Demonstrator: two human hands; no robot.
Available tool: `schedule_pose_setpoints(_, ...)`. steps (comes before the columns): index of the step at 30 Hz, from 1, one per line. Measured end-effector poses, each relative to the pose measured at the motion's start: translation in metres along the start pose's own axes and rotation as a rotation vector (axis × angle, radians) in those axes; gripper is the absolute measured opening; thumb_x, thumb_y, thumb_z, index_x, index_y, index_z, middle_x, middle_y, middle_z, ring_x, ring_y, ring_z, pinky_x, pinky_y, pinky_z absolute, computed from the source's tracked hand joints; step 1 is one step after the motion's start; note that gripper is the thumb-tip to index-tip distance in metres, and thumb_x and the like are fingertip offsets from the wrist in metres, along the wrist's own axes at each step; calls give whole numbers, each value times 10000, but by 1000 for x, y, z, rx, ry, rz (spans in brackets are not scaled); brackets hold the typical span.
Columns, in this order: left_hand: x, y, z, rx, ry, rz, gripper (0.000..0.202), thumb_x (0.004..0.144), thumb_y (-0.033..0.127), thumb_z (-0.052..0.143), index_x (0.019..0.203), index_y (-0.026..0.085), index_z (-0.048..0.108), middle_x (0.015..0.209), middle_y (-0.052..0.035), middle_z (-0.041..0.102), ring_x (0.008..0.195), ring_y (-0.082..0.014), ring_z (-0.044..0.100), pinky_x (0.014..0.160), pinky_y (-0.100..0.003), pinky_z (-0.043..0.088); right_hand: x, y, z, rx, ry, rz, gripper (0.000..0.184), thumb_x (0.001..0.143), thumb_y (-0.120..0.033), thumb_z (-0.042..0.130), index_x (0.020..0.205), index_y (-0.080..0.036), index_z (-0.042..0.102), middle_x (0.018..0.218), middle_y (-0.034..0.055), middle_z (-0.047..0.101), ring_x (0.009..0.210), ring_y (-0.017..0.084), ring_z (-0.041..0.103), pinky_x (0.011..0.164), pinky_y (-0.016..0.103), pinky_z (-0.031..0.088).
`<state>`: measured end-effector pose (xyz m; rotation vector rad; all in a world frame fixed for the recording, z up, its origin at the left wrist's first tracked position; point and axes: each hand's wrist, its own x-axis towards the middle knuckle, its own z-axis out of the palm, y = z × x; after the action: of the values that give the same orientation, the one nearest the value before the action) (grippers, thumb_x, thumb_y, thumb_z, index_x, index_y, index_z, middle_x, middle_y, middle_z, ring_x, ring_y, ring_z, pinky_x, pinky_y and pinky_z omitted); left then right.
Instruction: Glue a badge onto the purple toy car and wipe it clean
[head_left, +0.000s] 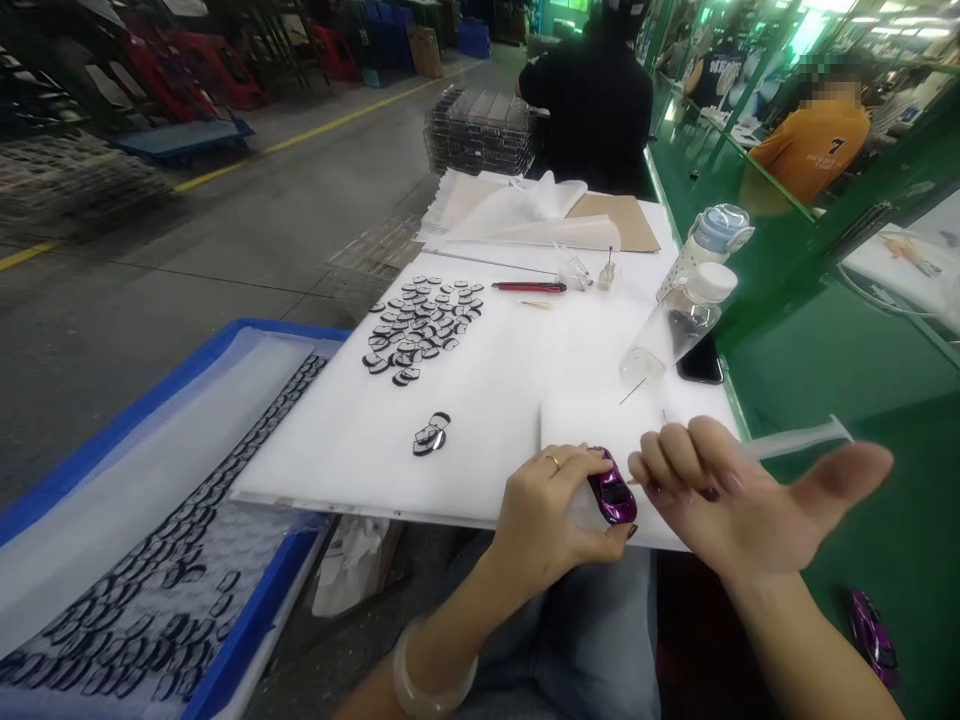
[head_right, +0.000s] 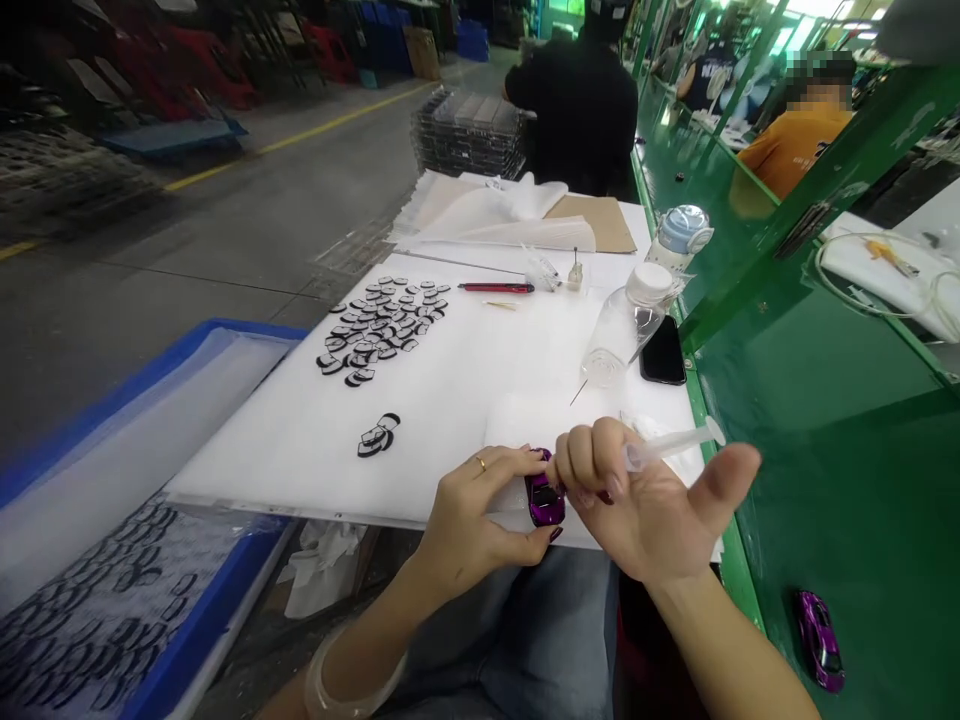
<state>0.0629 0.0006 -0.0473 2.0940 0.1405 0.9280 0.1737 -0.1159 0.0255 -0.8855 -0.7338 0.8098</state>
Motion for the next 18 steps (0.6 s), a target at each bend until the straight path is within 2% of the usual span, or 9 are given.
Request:
schedule_pose_setpoints(1, 0, 0, 1, 5, 15, 2, 427, 582, 217, 770, 991, 191, 650, 956, -67, 756, 916, -273, 723, 814, -421, 626, 1, 0, 1, 88, -31, 41, 710, 773, -886, 375, 544, -215, 329, 494, -29, 212, 463, 138, 246, 483, 318, 293)
schedule_pose_setpoints(3, 0, 0, 3, 16, 38, 11, 416, 582, 227, 764, 981, 185, 653, 950, -76, 758, 905, -271, 726, 809, -416, 629, 1, 4, 0, 209, -45, 70, 728, 798, -862, 344, 505, -205, 232, 441, -35, 132, 433, 128, 182, 469, 319, 234)
schedule_pose_setpoints(9, 0, -1, 4, 38, 75, 37, 398, 595, 246, 744, 979, 198, 653, 928, -64, 765, 871, -257, 731, 779, -402, 636, 1, 16, -6, 215, 18, 86, 698, 745, -821, 413, 507, -200, 203, 439, -36, 91, 441, 124, 149, 463, 322, 204)
schedule_pose_setpoints(18, 1, 0, 4, 35, 82, 43, 385, 604, 259, 749, 972, 208, 650, 921, -58, 767, 865, -256, 734, 784, -400, 636, 2, 16, -7, 179, -70, 111, 685, 728, -823, 396, 523, -203, 190, 437, -39, 71, 437, 130, 141, 469, 323, 211)
